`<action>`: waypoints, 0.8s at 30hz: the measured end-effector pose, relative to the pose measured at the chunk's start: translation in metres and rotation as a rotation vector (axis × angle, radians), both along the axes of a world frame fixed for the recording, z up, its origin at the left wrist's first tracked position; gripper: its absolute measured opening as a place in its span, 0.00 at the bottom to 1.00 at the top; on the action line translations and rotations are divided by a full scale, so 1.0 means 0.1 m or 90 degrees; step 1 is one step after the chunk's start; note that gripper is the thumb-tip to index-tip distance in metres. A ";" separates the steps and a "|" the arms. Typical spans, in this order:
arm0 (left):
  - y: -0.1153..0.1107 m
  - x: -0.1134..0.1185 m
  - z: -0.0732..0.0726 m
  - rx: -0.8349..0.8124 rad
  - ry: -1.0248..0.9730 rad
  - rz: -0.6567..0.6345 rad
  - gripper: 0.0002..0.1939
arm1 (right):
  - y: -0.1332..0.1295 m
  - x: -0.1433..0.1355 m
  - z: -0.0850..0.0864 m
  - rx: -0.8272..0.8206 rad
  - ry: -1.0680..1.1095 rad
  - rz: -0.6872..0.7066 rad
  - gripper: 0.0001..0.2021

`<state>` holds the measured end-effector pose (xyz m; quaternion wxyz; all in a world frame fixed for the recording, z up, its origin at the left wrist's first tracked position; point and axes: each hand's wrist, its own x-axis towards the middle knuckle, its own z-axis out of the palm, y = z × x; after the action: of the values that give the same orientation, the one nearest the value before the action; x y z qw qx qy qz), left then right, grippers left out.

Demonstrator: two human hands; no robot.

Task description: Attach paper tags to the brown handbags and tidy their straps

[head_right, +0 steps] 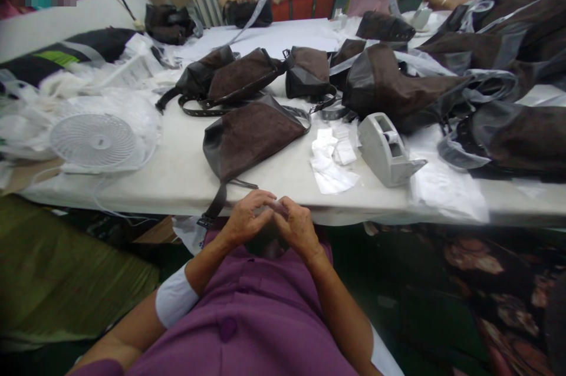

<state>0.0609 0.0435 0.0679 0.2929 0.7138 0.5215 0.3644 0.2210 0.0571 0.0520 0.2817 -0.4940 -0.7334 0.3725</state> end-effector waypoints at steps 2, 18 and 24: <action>0.00 0.01 -0.02 -0.020 0.005 0.019 0.06 | 0.00 0.00 -0.02 0.018 0.006 0.009 0.08; -0.02 0.06 -0.25 -0.328 -0.425 0.201 0.12 | -0.08 -0.08 -0.33 0.279 -0.072 0.041 0.14; 0.00 -0.03 -0.21 -0.267 -0.394 0.214 0.08 | -0.05 -0.12 -0.40 0.231 -0.069 0.054 0.12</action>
<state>0.0584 0.0435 0.0466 0.5117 0.4004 0.5811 0.4902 0.2090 0.0522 0.0116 0.3103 -0.4230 -0.8227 0.2188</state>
